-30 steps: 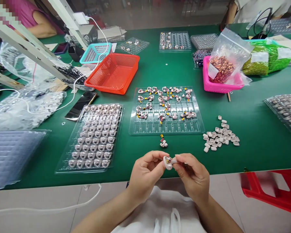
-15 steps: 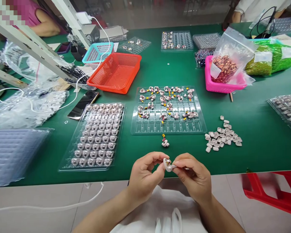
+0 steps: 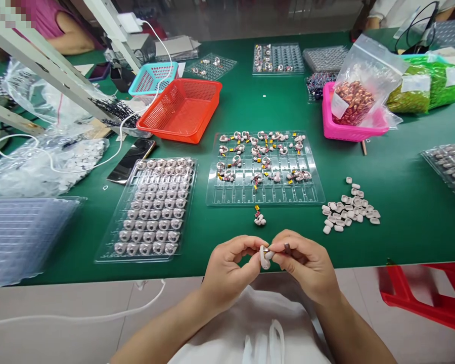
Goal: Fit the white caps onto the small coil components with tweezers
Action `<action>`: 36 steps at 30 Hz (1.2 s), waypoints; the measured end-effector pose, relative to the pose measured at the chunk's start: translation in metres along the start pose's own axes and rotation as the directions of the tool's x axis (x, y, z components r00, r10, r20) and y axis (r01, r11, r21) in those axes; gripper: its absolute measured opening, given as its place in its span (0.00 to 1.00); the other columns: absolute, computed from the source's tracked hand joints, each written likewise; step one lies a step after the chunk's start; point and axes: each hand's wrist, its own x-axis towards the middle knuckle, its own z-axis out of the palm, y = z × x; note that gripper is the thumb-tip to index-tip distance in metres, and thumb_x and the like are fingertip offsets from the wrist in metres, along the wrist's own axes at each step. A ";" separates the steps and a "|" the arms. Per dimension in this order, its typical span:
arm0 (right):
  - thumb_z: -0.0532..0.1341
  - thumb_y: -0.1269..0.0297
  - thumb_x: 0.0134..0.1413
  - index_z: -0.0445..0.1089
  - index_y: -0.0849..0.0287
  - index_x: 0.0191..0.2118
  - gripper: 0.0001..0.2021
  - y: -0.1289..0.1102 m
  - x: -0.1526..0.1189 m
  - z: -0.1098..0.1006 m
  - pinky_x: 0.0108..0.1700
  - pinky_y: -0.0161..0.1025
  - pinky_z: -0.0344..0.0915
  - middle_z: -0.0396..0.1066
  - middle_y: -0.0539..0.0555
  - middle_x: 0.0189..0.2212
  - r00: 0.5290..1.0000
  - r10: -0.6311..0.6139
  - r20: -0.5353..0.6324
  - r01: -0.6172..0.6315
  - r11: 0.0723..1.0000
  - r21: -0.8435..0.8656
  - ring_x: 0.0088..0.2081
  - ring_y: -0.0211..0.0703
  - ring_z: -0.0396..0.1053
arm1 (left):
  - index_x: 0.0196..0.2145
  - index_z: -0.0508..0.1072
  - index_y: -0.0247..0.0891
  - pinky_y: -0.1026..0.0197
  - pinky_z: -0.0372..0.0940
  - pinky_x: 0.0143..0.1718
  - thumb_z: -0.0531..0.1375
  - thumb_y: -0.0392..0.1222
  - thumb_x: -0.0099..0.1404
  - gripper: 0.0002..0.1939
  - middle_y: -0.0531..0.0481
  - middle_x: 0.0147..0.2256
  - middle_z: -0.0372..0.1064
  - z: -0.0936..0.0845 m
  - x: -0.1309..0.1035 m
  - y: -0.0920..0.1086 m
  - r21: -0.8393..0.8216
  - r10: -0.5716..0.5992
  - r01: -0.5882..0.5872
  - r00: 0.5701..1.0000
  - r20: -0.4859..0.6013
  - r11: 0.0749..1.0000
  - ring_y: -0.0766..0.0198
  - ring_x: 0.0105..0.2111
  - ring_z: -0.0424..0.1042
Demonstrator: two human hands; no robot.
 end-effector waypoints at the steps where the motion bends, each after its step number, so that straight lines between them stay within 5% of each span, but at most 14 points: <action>1: 0.66 0.70 0.61 0.78 0.49 0.43 0.09 0.000 0.000 0.000 0.34 0.36 0.66 0.73 0.52 0.34 1.000 -0.003 -0.001 0.003 1.000 -0.006 0.35 0.40 0.71 | 0.35 0.80 0.32 0.66 0.71 0.34 0.63 0.34 0.63 0.05 0.45 0.32 0.79 0.000 0.000 0.000 0.026 0.016 -0.015 1.000 -0.008 1.000 0.63 0.31 0.76; 21: 0.69 0.74 0.57 0.81 0.49 0.43 0.12 -0.006 0.000 -0.003 0.29 0.34 0.64 0.73 0.51 0.30 0.995 -0.077 -0.070 0.073 0.996 -0.053 0.30 0.37 0.70 | 0.39 0.80 0.34 0.66 0.71 0.32 0.63 0.28 0.62 0.09 0.47 0.30 0.80 0.004 0.003 0.003 0.313 0.373 -0.348 0.928 -0.020 0.884 0.64 0.29 0.77; 36: 0.70 0.69 0.56 0.81 0.53 0.38 0.05 -0.006 0.004 -0.008 0.28 0.35 0.64 0.73 0.51 0.28 0.999 0.003 -0.032 -0.004 0.999 -0.043 0.29 0.38 0.69 | 0.42 0.81 0.36 0.64 0.70 0.31 0.63 0.28 0.64 0.11 0.46 0.29 0.79 0.001 0.001 0.002 0.326 0.404 -0.395 0.914 0.045 0.859 0.63 0.28 0.75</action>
